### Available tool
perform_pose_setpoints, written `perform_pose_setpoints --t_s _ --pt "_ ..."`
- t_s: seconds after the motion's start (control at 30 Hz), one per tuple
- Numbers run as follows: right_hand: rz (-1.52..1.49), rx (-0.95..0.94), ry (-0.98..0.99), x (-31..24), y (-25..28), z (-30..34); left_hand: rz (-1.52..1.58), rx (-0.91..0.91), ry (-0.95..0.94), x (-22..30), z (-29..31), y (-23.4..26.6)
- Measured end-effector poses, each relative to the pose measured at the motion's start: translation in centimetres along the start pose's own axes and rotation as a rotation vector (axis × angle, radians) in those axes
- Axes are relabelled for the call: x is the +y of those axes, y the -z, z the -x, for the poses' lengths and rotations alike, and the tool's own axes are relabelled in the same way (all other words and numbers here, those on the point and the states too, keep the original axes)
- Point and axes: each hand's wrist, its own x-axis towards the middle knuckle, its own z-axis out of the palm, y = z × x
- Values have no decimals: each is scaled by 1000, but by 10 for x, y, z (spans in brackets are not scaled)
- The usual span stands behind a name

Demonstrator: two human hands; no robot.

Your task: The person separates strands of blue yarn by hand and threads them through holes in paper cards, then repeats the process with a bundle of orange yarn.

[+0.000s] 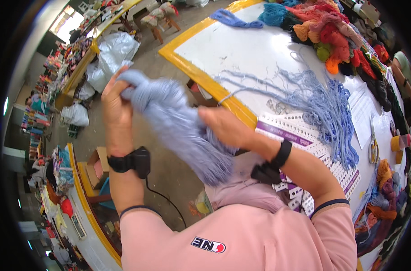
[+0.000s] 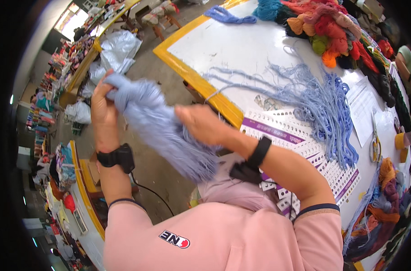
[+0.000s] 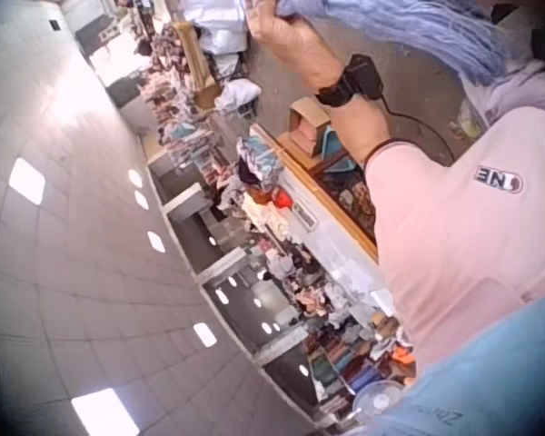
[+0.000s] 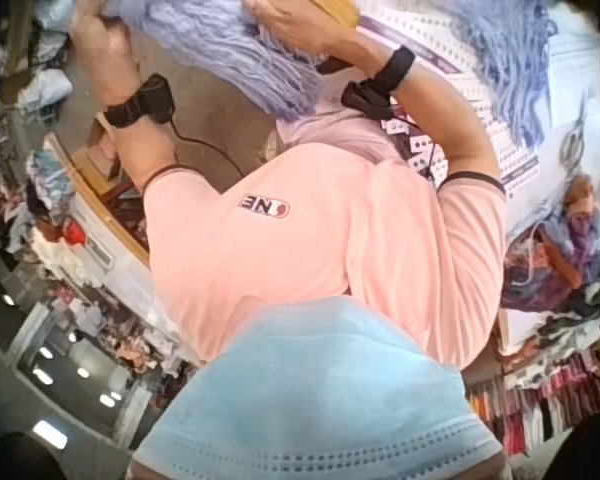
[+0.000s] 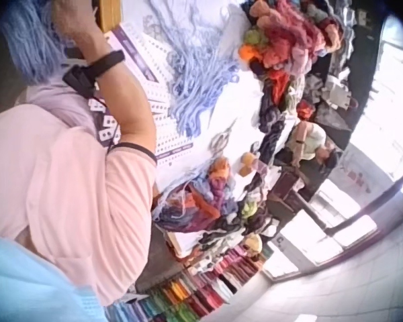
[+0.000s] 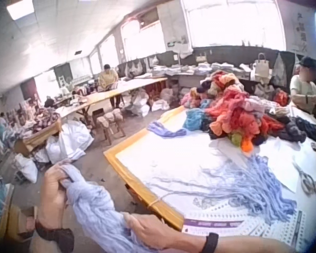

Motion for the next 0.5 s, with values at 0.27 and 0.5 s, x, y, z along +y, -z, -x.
perform_pose_setpoints --t_s 0.27,0.5 --pt "187 94 -138 -36 106 36 -398 -256 -247 45 -101 -118" --pt "194 478 -349 -67 200 116 -524 -224 -1088 97 -298 -273"
